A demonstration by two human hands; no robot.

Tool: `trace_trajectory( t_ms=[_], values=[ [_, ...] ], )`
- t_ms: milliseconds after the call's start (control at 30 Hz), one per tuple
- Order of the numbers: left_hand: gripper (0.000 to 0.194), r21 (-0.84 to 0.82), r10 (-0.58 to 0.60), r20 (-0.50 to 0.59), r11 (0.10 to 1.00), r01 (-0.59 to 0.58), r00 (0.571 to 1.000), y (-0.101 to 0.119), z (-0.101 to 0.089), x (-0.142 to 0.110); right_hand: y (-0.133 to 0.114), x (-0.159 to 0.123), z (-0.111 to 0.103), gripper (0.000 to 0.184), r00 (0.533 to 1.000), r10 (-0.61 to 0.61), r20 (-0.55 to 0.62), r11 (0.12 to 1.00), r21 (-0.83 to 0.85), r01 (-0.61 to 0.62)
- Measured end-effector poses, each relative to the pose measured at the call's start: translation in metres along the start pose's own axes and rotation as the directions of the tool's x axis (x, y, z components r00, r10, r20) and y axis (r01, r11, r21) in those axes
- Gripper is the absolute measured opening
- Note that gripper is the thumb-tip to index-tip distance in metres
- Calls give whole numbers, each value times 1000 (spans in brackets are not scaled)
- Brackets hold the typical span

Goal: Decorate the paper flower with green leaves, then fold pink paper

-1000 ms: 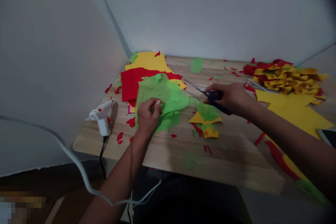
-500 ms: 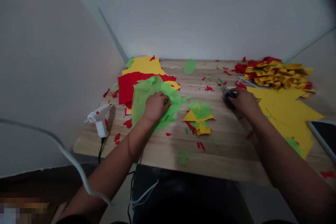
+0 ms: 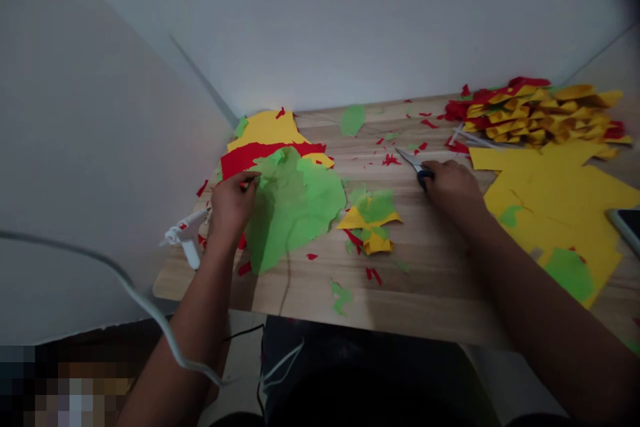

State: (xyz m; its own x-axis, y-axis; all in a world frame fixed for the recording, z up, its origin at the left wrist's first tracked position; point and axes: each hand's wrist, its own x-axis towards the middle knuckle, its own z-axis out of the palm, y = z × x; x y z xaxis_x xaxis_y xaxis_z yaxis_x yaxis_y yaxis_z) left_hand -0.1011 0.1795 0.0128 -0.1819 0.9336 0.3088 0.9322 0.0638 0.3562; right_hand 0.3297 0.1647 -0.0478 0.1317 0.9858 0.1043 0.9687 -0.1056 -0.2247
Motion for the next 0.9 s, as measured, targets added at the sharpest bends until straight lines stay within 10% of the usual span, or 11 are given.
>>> trace_trajectory(
  t_ms=[167,267,467,600,900],
  values=[
    [34,48,147,45,988,-150,988,32,7,-24,0,-5,-2,45,998,2,-64,994,112,5],
    [34,30,23,208,999,-29,978,64,20,-43,1,-2,-1,47,986,36,-163,936,352,24],
    [41,140,-102,327,988,59,940,85,56,-48,-8,0,1,50,996,79,-45,563,827,-7],
    [14,-116,15,319,993,23,948,75,58,-48,-20,-10,-13,53,995,-28,92,215,973,-84],
    [39,-731,-57,148,666,147,987,61,45,-61,-48,-30,-37,38,983,-80,167,-52,984,-171]
  ],
)
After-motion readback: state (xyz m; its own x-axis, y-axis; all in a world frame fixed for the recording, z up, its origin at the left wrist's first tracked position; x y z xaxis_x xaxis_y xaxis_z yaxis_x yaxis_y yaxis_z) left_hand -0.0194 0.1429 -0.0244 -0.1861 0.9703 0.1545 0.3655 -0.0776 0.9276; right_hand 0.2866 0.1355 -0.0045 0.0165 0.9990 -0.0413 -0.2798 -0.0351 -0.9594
